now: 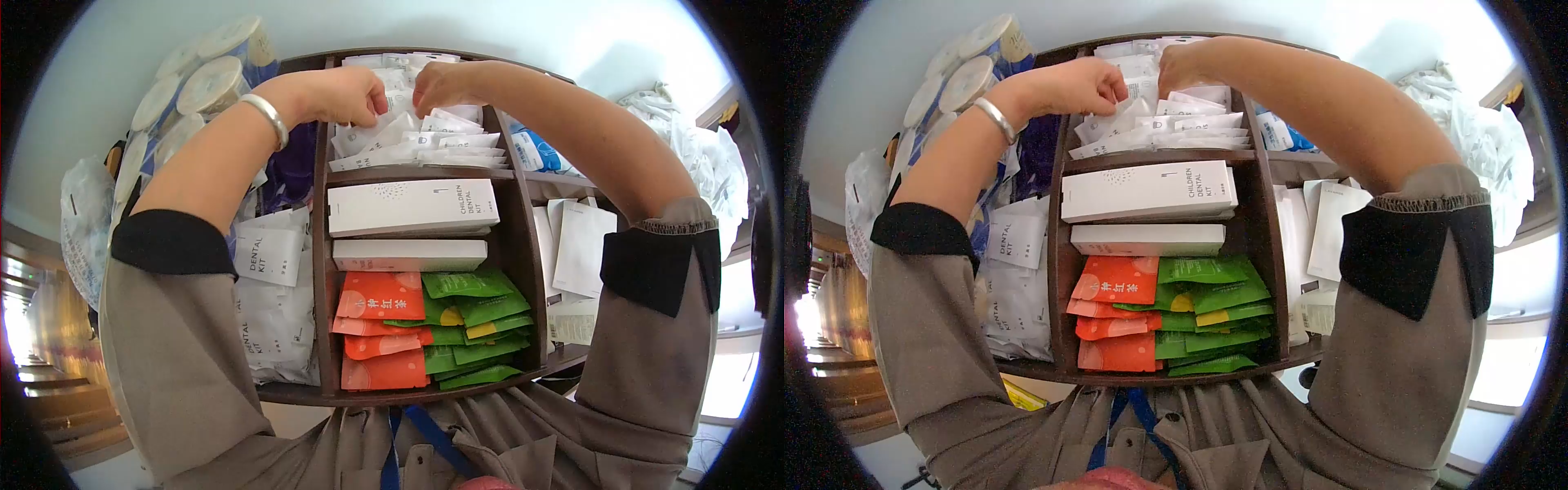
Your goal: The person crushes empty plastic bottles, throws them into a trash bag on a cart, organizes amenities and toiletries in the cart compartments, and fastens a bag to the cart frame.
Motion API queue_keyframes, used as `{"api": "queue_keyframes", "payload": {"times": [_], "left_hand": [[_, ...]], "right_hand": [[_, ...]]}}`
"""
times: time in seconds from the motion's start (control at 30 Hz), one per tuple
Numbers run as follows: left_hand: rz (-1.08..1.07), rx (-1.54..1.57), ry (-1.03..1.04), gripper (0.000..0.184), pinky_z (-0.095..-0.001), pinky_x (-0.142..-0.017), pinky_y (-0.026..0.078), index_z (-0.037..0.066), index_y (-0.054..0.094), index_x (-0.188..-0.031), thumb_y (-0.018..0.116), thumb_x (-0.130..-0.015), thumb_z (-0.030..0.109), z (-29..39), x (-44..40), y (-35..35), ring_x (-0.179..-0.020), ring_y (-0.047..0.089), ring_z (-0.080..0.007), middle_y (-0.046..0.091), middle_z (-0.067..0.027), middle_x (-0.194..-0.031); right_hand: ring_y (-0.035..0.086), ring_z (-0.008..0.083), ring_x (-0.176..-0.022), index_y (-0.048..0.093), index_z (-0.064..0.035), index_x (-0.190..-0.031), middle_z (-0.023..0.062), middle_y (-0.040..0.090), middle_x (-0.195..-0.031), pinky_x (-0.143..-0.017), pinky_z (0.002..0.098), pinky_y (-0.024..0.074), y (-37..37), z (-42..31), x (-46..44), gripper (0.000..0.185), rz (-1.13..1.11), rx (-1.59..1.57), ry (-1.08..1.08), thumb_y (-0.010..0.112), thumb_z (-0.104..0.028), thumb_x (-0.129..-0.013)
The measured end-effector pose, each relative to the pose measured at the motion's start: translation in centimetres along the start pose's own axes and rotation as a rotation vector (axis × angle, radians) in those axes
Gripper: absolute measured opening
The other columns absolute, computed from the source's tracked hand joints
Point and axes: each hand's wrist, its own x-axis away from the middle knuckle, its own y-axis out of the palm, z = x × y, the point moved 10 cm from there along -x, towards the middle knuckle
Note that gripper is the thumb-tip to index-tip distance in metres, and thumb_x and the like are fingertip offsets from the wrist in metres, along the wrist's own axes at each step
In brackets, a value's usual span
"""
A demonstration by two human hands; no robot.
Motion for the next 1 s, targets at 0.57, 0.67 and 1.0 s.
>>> {"api": "queue_keyframes", "payload": {"times": [0.57, 0.67, 1.0], "left_hand": [[-0.271, -0.032, -0.061, 0.022, -0.0274, -0.067, 0.041, 0.000, 0.062, -0.086, 0.068, -0.085, 0.022, 2.2, 2.8, 4.0, -0.070, 0.047, -0.0096, 0.056, 0.0021, -0.075], [-0.300, 0.043, -0.092, 0.026, -0.0275, -0.063, 0.040, 0.001, 0.058, -0.080, 0.066, -0.089, 0.025, 1.4, 2.5, 3.9, -0.069, 0.046, -0.0094, 0.054, 0.0019, -0.074], [-0.152, -0.264, 0.185, 0.027, -0.0332, -0.066, 0.047, -0.004, 0.061, -0.089, 0.067, -0.081, 0.022, 3.9, 2.6, 3.6, -0.069, 0.059, -0.0209, 0.064, -0.0122, -0.073]], "right_hand": [[0.052, 0.0362, -0.114, 0.055, -0.0118, -0.125, 0.0166, 0.055, -0.123, -0.095, 0.0427, 0.0451, 1.2, -4.5, -0.5, 0.066, 0.024, 0.327, -0.226, 0.082, -0.018, -0.065], [0.058, 0.0320, -0.102, 0.062, -0.0072, -0.113, 0.0141, 0.063, -0.105, -0.088, 0.0425, 0.0477, -1.6, -4.9, 0.6, 0.050, 0.125, 0.210, -0.315, 0.081, -0.018, -0.068], [0.062, 0.0156, -0.079, 0.064, -0.0011, -0.097, 0.0072, 0.067, -0.094, -0.073, 0.0280, 0.0514, -7.0, -1.0, 1.5, 0.022, 0.207, -0.289, -0.334, 0.072, -0.003, -0.076]]}}
